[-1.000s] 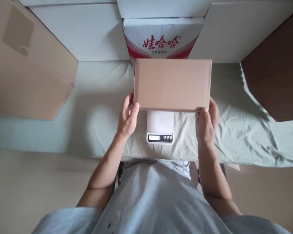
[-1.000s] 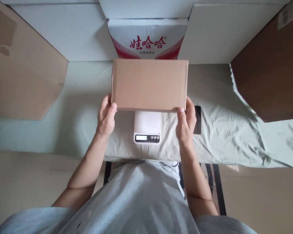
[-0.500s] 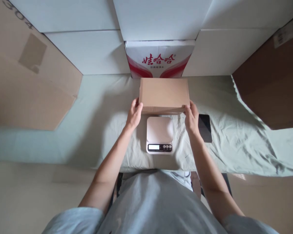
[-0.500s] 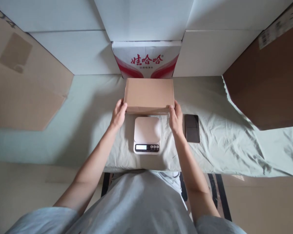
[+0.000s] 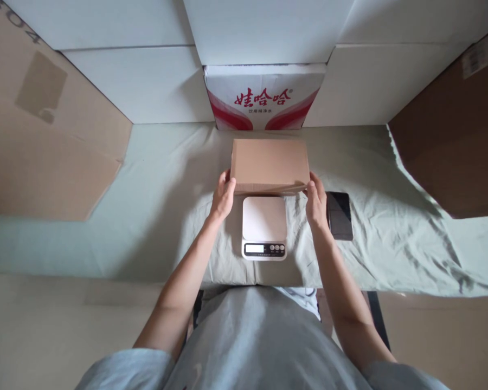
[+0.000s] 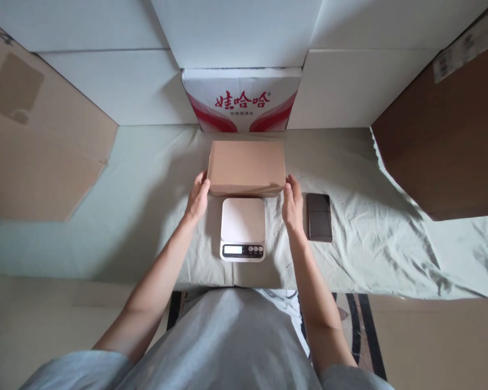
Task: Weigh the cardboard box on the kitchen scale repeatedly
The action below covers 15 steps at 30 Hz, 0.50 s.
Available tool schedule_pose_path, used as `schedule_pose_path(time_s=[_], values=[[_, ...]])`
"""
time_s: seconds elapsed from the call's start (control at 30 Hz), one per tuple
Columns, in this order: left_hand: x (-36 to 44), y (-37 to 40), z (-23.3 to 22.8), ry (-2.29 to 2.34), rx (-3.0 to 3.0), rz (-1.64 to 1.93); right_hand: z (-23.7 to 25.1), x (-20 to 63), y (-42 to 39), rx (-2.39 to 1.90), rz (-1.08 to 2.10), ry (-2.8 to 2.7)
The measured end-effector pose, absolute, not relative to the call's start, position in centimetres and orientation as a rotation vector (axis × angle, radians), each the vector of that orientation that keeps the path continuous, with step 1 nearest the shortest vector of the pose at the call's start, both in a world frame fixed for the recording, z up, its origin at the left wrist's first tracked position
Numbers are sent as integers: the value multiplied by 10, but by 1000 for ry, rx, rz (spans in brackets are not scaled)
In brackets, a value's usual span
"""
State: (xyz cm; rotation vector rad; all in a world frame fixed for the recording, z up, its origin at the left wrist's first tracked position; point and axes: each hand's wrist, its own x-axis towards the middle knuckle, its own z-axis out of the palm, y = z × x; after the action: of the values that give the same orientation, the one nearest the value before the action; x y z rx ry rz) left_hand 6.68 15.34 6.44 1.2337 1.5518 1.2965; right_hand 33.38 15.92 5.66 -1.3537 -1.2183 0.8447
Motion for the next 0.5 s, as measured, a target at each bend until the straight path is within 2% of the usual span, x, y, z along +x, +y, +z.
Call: schedule_pose_path(time_s=[0.3, 0.5], values=[[54, 86, 71, 1663, 1045, 1363, 72, 355, 93, -1348, 923, -962], [47, 28, 70, 1813, 1022, 1257, 72, 359, 50, -1488, 1015, -941]])
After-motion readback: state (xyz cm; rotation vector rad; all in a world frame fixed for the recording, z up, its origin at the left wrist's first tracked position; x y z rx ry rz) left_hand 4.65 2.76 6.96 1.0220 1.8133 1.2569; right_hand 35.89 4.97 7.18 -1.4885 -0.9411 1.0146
